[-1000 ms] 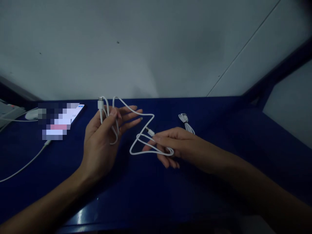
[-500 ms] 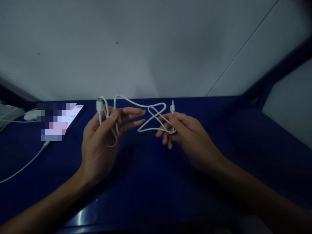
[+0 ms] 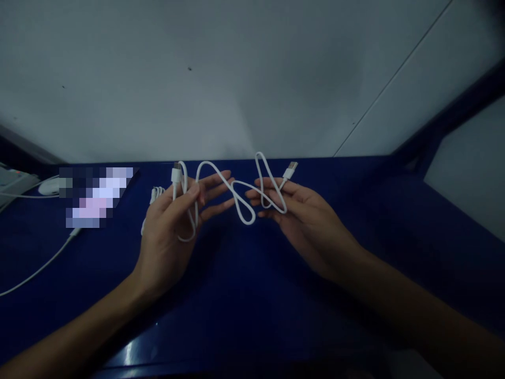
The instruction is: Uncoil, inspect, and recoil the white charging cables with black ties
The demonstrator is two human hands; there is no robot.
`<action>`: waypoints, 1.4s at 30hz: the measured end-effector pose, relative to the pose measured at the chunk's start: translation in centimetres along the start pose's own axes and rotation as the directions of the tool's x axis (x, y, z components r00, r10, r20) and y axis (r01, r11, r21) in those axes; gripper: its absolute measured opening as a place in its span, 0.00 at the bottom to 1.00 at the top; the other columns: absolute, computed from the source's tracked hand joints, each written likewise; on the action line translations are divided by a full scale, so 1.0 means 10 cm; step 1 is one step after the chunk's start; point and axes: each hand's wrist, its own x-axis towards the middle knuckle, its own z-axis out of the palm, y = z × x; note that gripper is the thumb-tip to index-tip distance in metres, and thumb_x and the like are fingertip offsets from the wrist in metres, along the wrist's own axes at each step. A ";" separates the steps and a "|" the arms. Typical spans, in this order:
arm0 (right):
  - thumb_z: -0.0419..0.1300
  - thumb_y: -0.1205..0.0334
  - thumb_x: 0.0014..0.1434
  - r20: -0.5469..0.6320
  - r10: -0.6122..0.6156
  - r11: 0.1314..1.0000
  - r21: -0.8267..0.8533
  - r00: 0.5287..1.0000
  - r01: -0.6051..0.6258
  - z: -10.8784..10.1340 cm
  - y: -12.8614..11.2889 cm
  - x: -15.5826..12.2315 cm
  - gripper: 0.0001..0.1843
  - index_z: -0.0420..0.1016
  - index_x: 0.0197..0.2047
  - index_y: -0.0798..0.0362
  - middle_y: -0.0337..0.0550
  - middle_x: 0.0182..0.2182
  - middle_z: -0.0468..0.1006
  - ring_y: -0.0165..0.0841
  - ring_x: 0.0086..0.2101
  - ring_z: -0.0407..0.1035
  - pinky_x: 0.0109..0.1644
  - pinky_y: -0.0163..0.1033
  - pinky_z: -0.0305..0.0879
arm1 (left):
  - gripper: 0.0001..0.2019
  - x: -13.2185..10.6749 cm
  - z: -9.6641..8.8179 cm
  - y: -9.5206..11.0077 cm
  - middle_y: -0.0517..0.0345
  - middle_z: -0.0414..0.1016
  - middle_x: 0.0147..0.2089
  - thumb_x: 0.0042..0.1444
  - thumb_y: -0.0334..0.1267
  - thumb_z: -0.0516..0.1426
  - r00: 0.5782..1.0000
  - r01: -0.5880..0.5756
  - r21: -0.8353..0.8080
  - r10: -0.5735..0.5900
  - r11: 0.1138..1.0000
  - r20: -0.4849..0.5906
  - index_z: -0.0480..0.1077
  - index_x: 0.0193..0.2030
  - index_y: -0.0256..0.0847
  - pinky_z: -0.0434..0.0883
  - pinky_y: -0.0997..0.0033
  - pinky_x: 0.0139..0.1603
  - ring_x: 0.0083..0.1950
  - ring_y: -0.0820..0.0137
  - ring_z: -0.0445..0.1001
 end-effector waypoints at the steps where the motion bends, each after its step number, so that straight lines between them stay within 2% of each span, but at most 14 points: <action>1: 0.68 0.57 0.71 -0.003 0.007 1.000 -0.011 1.000 -0.007 0.00 0.01 0.00 0.08 0.86 0.51 0.45 0.44 0.52 0.87 0.43 0.56 0.78 0.62 0.51 0.69 | 0.14 0.00 0.00 0.00 0.41 0.85 0.61 0.72 0.33 0.58 1.000 -0.010 -0.005 0.010 1.000 -0.004 0.75 0.32 0.39 0.78 0.49 0.67 0.71 0.48 0.77; 5: 0.63 0.56 0.75 0.017 0.083 0.995 -0.054 0.996 -0.082 0.00 0.01 -0.02 0.10 0.86 0.50 0.47 0.46 0.52 0.87 0.43 0.56 0.78 0.61 0.51 0.70 | 0.10 0.00 -0.02 -0.02 0.43 0.86 0.59 0.71 0.35 0.61 0.999 -0.025 -0.002 0.025 1.000 -0.026 0.77 0.36 0.39 0.74 0.45 0.72 0.70 0.47 0.78; 10: 0.62 0.50 0.76 0.057 0.125 0.992 -0.030 0.990 -0.123 0.05 -0.04 -0.05 0.15 0.85 0.51 0.49 0.49 0.53 0.87 0.43 0.56 0.78 0.61 0.50 0.71 | 0.04 -0.01 0.00 -0.06 0.44 0.85 0.61 0.70 0.37 0.66 0.994 0.046 0.118 -0.034 0.992 -0.105 0.81 0.44 0.39 0.74 0.45 0.73 0.70 0.48 0.78; 13: 0.68 0.47 0.71 0.059 0.101 0.993 -0.070 0.993 -0.097 0.06 -0.05 -0.07 0.16 0.84 0.54 0.49 0.48 0.54 0.87 0.44 0.58 0.78 0.63 0.50 0.70 | 0.05 -0.02 0.01 -0.07 0.42 0.84 0.62 0.69 0.38 0.67 0.993 0.076 0.129 -0.063 0.989 -0.103 0.82 0.44 0.38 0.75 0.47 0.71 0.69 0.47 0.79; 16: 0.76 0.50 0.65 0.024 0.078 0.991 -0.110 0.997 -0.075 0.05 -0.04 -0.08 0.20 0.82 0.55 0.48 0.47 0.54 0.87 0.43 0.59 0.78 0.64 0.49 0.70 | 0.05 -0.02 0.01 -0.07 0.42 0.84 0.62 0.70 0.37 0.66 0.992 0.095 0.108 -0.085 0.990 -0.095 0.82 0.44 0.38 0.79 0.49 0.68 0.66 0.49 0.81; 19: 0.76 0.50 0.65 0.009 0.062 0.994 -0.092 0.998 -0.061 0.05 -0.03 -0.08 0.18 0.82 0.53 0.49 0.47 0.53 0.88 0.42 0.58 0.80 0.64 0.49 0.71 | 0.04 0.00 0.02 -0.07 0.44 0.87 0.56 0.70 0.36 0.65 0.990 0.116 0.065 -0.110 0.991 -0.092 0.81 0.43 0.39 0.80 0.50 0.66 0.59 0.52 0.86; 23: 0.74 0.49 0.67 0.013 0.037 0.996 -0.083 0.999 -0.035 0.05 -0.03 -0.05 0.17 0.82 0.52 0.50 0.48 0.53 0.88 0.43 0.58 0.81 0.63 0.49 0.76 | 0.06 0.03 0.00 -0.05 0.43 0.87 0.55 0.72 0.37 0.63 0.980 0.196 0.023 -0.196 0.980 -0.030 0.81 0.47 0.37 0.81 0.50 0.65 0.57 0.53 0.87; 27: 0.72 0.49 0.69 0.003 0.068 0.995 -0.066 0.998 -0.068 0.03 -0.03 -0.03 0.15 0.85 0.52 0.50 0.50 0.54 0.87 0.44 0.58 0.81 0.62 0.51 0.79 | 0.10 0.05 -0.05 -0.05 0.40 0.85 0.59 0.74 0.41 0.62 0.941 0.339 -0.018 -0.339 0.941 -0.002 0.81 0.54 0.39 0.83 0.49 0.62 0.61 0.51 0.85; 31: 0.70 0.47 0.71 -0.021 0.111 0.993 -0.045 0.994 -0.112 -0.01 -0.04 -0.02 0.16 0.86 0.52 0.51 0.52 0.56 0.86 0.45 0.59 0.80 0.63 0.51 0.80 | 0.13 0.07 -0.08 -0.06 0.39 0.84 0.61 0.75 0.43 0.60 0.905 0.426 -0.048 -0.425 0.903 0.027 0.80 0.59 0.42 0.84 0.46 0.58 0.61 0.47 0.84; 33: 0.71 0.48 0.70 -0.045 0.104 0.994 -0.035 0.994 -0.106 -0.01 -0.05 -0.01 0.16 0.86 0.50 0.51 0.52 0.56 0.86 0.45 0.59 0.80 0.63 0.50 0.80 | 0.14 0.07 -0.09 -0.06 0.38 0.84 0.62 0.76 0.44 0.58 0.897 0.443 -0.060 -0.441 0.895 0.034 0.78 0.61 0.43 0.84 0.45 0.57 0.61 0.46 0.84; 37: 0.70 0.48 0.71 -0.075 0.078 0.996 -0.044 0.994 -0.082 -0.02 -0.08 -0.01 0.15 0.86 0.49 0.51 0.52 0.55 0.87 0.45 0.58 0.81 0.65 0.50 0.79 | 0.15 0.07 -0.10 -0.05 0.38 0.83 0.63 0.77 0.45 0.57 0.911 0.412 -0.063 -0.412 0.909 0.028 0.78 0.62 0.42 0.83 0.44 0.59 0.63 0.46 0.84; 42: 0.67 0.47 0.73 -0.121 0.091 0.985 -0.132 0.988 -0.107 -0.04 -0.11 0.00 0.16 0.86 0.51 0.51 0.53 0.54 0.87 0.45 0.56 0.82 0.62 0.50 0.80 | 0.17 0.08 -0.11 -0.04 0.36 0.82 0.64 0.75 0.48 0.59 0.902 0.431 -0.092 -0.432 0.898 0.004 0.78 0.61 0.41 0.82 0.43 0.61 0.62 0.44 0.84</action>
